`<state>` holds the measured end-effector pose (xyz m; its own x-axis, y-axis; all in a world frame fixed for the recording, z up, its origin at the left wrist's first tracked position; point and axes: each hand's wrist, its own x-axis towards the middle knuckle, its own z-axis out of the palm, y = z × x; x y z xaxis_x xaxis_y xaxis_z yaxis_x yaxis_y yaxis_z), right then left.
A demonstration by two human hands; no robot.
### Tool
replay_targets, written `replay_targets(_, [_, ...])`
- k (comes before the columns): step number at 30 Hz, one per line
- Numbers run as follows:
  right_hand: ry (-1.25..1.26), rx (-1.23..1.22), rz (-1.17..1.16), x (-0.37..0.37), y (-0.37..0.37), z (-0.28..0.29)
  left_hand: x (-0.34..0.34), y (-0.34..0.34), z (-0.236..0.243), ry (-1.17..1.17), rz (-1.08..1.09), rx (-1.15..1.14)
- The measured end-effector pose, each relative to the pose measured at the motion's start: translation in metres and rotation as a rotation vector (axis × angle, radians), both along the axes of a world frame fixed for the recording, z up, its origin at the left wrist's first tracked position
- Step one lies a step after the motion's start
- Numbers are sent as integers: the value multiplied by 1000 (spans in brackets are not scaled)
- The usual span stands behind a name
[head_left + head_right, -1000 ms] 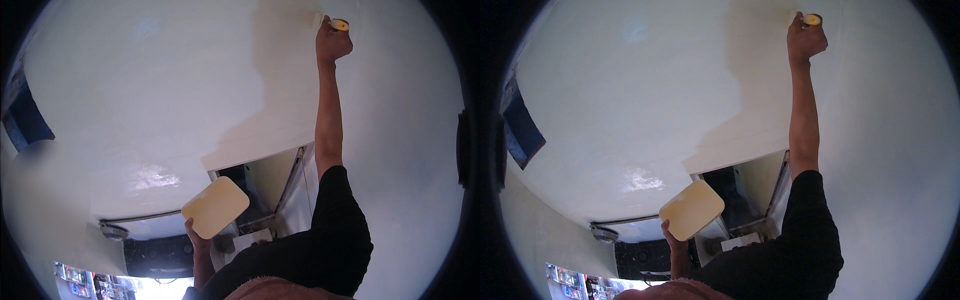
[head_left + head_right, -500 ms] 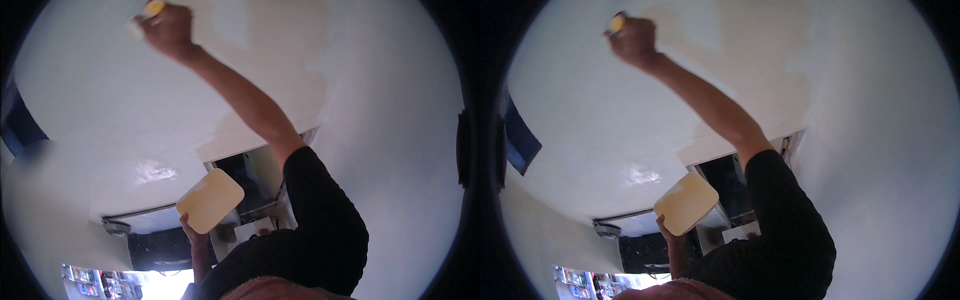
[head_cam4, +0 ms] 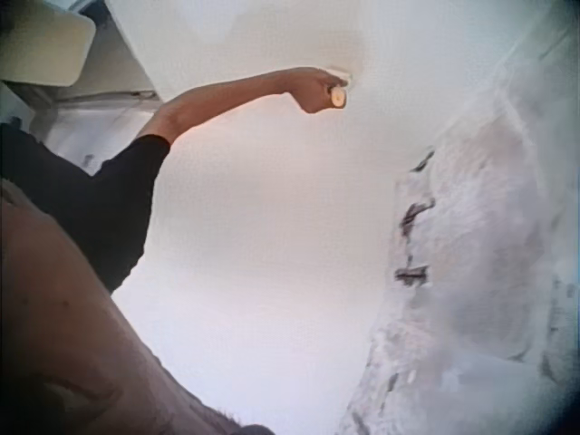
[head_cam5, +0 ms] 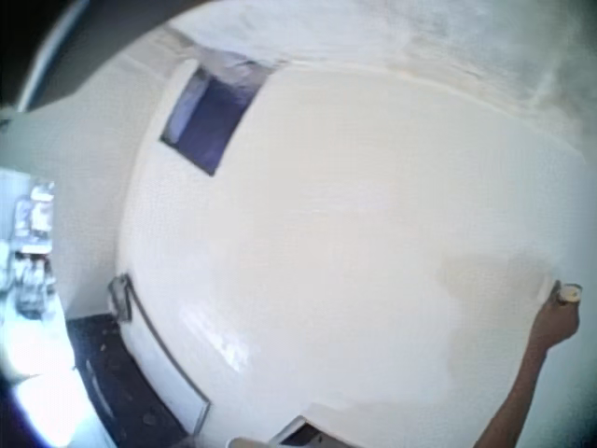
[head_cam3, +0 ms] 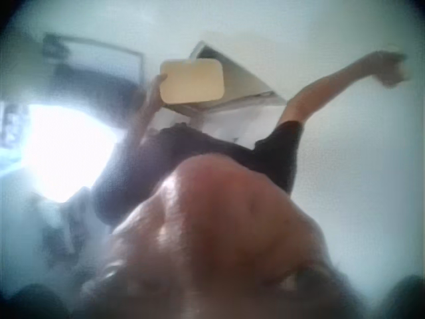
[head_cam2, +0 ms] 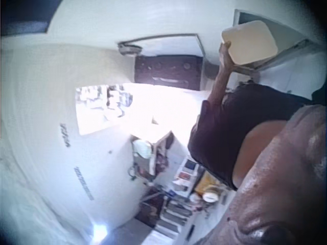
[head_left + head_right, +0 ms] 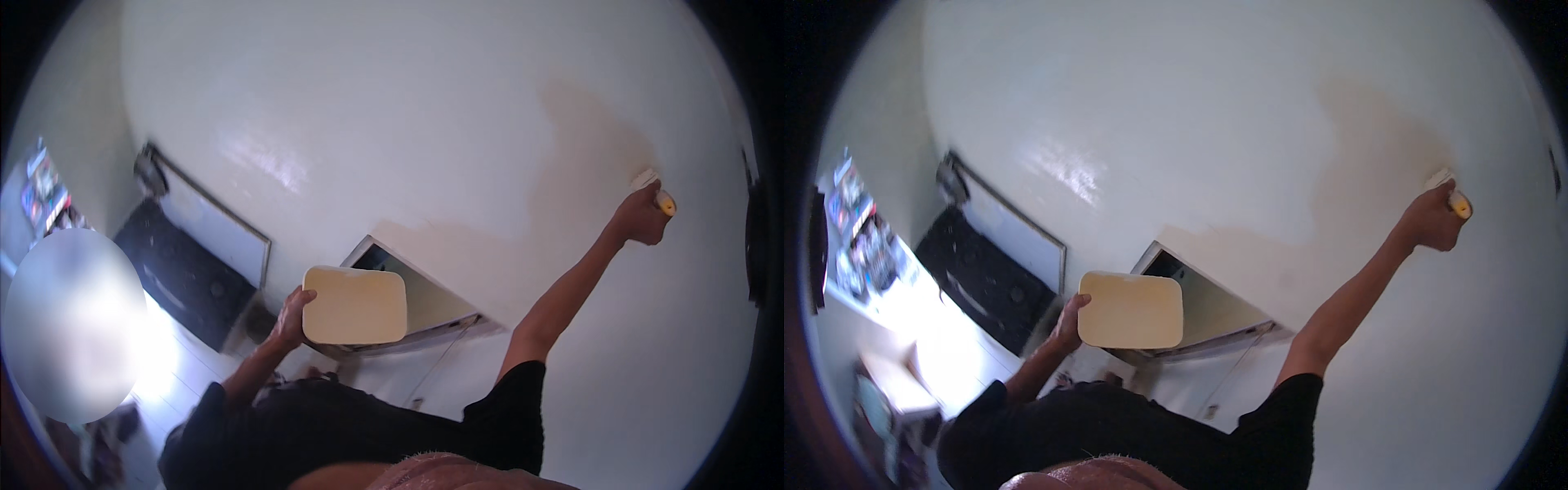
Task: The person paints the ceiling using a brush and a container of white paint.
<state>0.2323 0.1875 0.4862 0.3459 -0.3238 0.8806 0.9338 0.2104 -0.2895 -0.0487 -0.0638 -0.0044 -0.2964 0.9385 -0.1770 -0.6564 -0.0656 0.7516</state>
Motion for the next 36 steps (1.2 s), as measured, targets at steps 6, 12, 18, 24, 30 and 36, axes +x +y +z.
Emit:
replay_targets(6, [-430, 136, 548, -183, -16, -13, -12, -34, 50, 162, 97, -77])
replay_targets(12, [-438, 52, 1211, -251, -32, -24, -11, -39, 55, 163, 145, -119])
replay_targets(18, [-351, 91, 668, -77, 22, -3, -4, -20, 31, 157, 78, -73])
replay_targets(24, [13, 14, 558, 83, -40, -30, -1, 5, -4, 350, -9, 162])
replay_targets(30, [135, -394, 1181, 60, -122, -149, 10, 7, 62, -94, -75, 121])
replay_targets(36, [-6, -1018, 1391, 16, -147, -242, 35, 39, 42, 98, -169, 173])
